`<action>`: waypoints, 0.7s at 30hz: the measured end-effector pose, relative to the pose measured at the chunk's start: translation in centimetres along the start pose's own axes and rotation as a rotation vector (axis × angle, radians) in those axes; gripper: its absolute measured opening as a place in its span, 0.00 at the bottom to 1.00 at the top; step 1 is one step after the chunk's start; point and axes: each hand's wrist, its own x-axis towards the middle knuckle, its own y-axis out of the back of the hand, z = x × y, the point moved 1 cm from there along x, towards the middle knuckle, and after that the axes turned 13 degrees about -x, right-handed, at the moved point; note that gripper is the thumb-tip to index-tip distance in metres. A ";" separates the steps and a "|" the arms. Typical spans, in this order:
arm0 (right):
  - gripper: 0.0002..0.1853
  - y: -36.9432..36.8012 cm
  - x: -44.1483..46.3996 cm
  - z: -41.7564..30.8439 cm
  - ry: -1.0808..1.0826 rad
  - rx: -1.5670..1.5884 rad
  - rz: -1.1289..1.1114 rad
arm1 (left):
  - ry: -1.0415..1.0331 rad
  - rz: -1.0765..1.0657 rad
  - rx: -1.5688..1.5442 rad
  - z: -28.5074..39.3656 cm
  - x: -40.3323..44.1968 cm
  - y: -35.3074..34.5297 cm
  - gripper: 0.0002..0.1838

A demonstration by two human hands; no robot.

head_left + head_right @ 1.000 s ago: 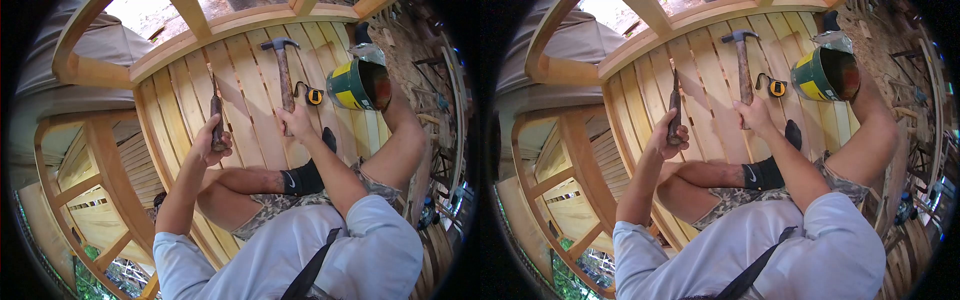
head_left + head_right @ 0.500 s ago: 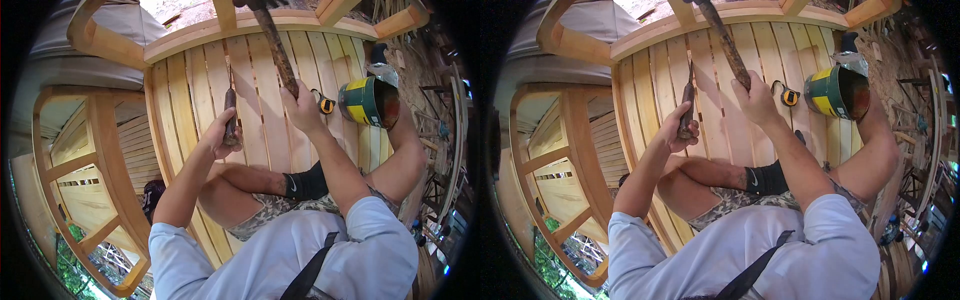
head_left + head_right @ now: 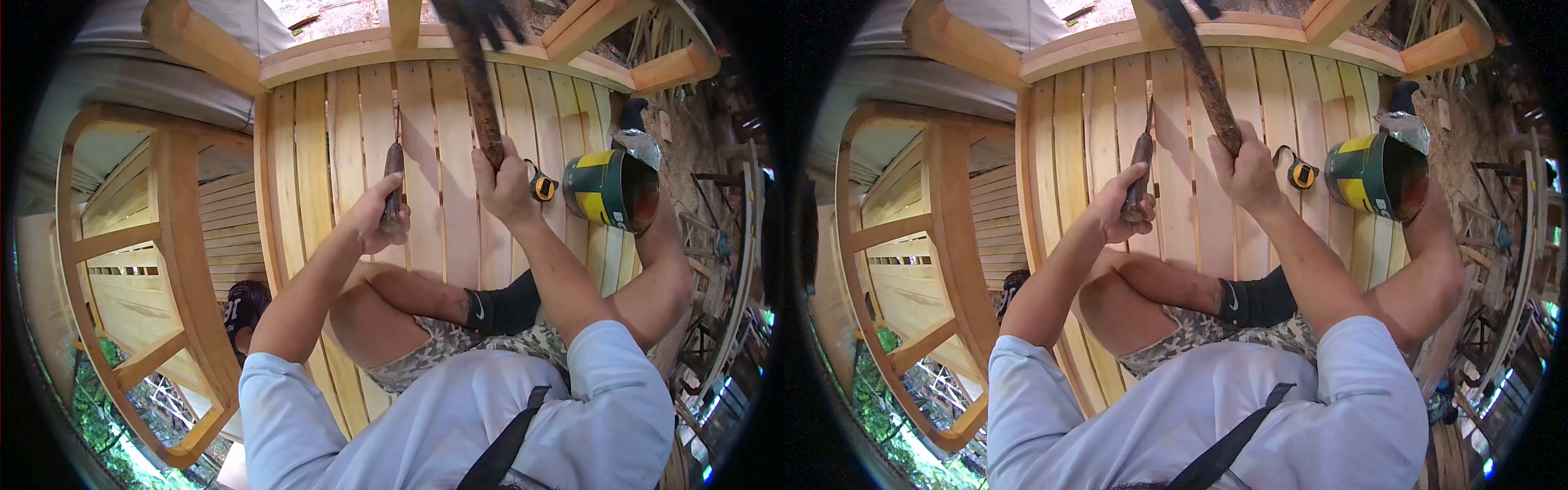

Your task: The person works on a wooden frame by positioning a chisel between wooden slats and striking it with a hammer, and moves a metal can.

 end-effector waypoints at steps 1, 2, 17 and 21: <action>0.17 -0.4 0.0 0.6 -0.005 0.000 0.002 | 0.003 0.002 0.003 -0.1 0.1 0.0 0.19; 0.17 -1.2 -0.2 1.7 -0.012 -0.014 0.000 | -0.011 0.009 0.012 -0.2 0.2 0.0 0.19; 0.20 -4.9 0.5 8.6 -0.186 -0.282 -0.182 | 0.011 -0.113 0.045 0.2 0.8 0.4 0.19; 0.19 -3.4 -3.1 7.1 -0.386 -0.055 -0.270 | -0.051 -0.177 -0.167 -0.6 0.7 1.4 0.16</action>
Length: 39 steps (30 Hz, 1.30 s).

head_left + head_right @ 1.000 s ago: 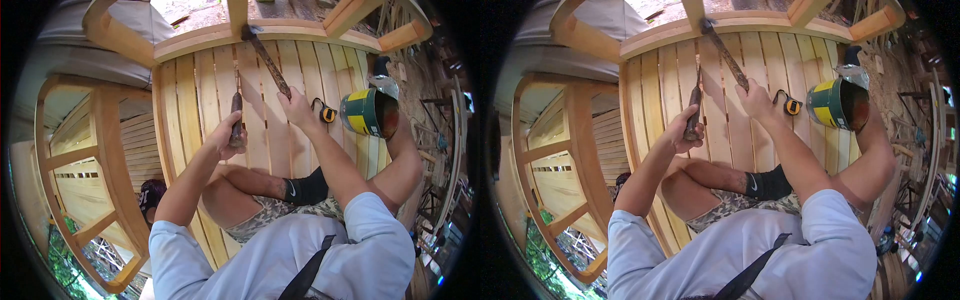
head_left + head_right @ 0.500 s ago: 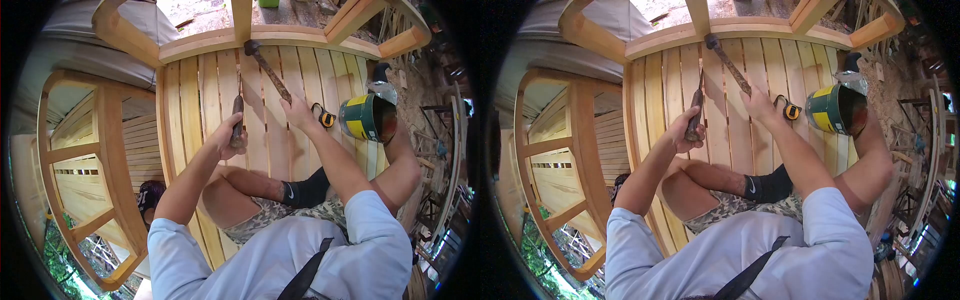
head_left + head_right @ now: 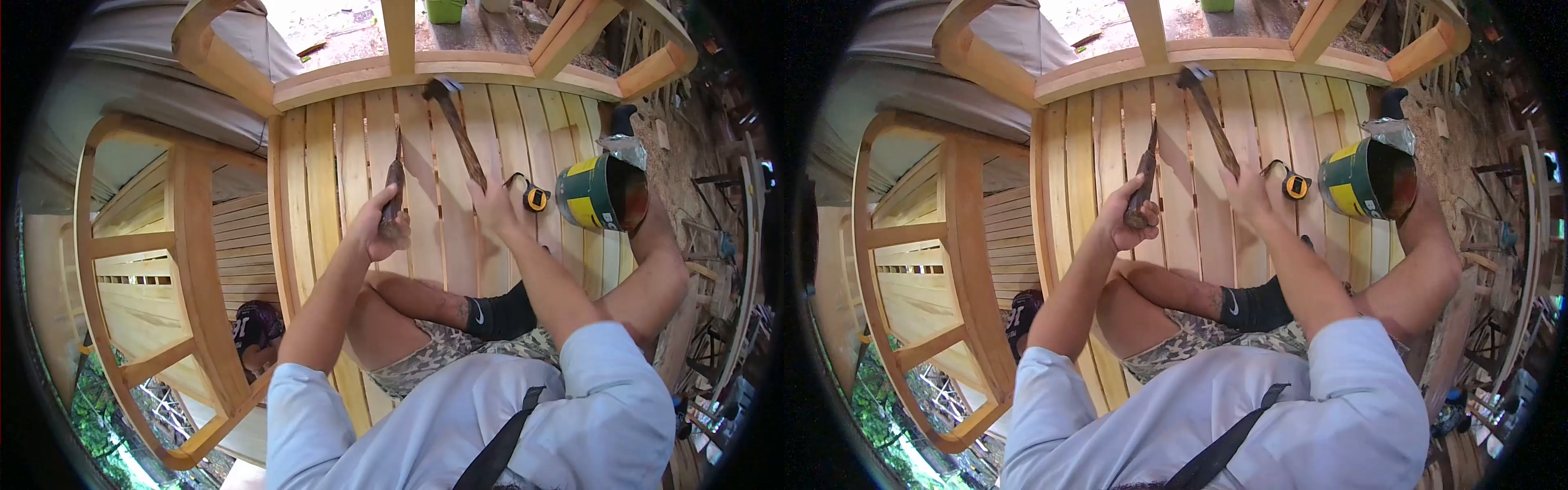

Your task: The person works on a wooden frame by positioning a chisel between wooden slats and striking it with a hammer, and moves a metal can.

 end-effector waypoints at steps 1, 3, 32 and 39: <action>0.19 -0.3 -1.9 1.0 0.003 -0.004 0.001 | -0.001 -0.005 -0.002 -0.6 0.1 0.3 0.16; 0.18 -0.9 -5.0 2.9 -0.056 0.026 0.060 | -0.035 -0.069 -0.098 -2.0 0.3 1.0 0.13; 0.14 -0.4 -7.2 5.1 -0.432 0.699 -0.264 | -0.283 -0.268 -0.238 -1.6 -2.8 2.5 0.16; 0.13 0.3 -7.3 5.6 -0.457 0.802 -0.316 | -0.274 -0.244 -0.249 0.1 -2.5 1.8 0.16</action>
